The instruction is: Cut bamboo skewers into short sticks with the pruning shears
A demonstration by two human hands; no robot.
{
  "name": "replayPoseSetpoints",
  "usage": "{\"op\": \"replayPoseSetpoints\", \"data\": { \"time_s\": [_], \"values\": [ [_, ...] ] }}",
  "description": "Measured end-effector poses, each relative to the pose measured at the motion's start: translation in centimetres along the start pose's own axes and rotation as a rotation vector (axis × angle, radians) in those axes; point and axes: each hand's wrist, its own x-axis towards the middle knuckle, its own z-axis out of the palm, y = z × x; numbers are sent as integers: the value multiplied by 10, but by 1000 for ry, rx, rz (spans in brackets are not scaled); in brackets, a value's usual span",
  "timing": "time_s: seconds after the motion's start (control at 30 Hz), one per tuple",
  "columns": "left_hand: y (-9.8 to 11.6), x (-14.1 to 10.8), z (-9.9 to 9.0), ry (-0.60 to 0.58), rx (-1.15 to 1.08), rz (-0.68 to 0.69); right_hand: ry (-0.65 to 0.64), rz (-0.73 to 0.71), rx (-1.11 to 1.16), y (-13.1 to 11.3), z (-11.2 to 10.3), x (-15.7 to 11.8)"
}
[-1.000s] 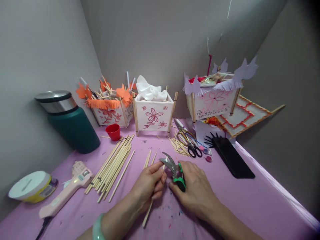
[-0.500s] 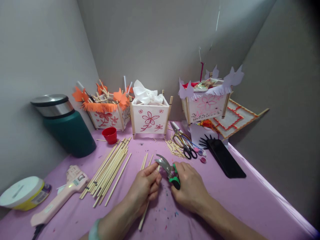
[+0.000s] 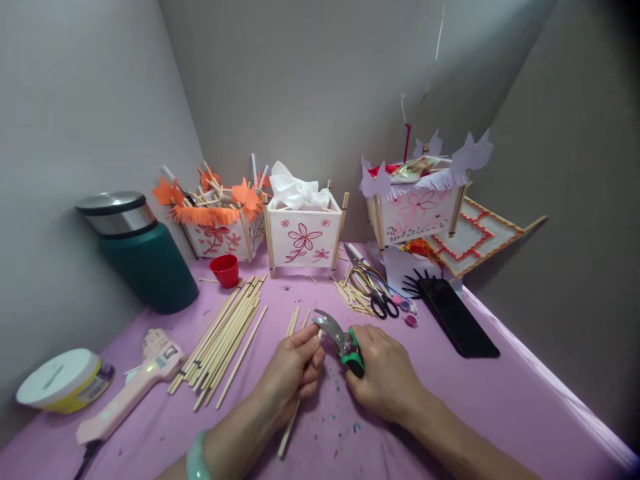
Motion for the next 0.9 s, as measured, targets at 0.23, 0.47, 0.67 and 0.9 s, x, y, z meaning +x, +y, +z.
{"op": "replayPoseSetpoints", "data": {
  "time_s": [0.23,0.47,0.67,0.9],
  "values": [
    [-9,-1,2,22,39,-17,13,15,4,-2,5,-4],
    [-10,-2,6,35,23,-13,0,30,-13,-4,4,-3],
    [-5,-2,7,50,34,15,4,39,37,0,7,3],
    [0,-1,4,19,-50,33,111,31,96,9,9,5]
  ]
}}
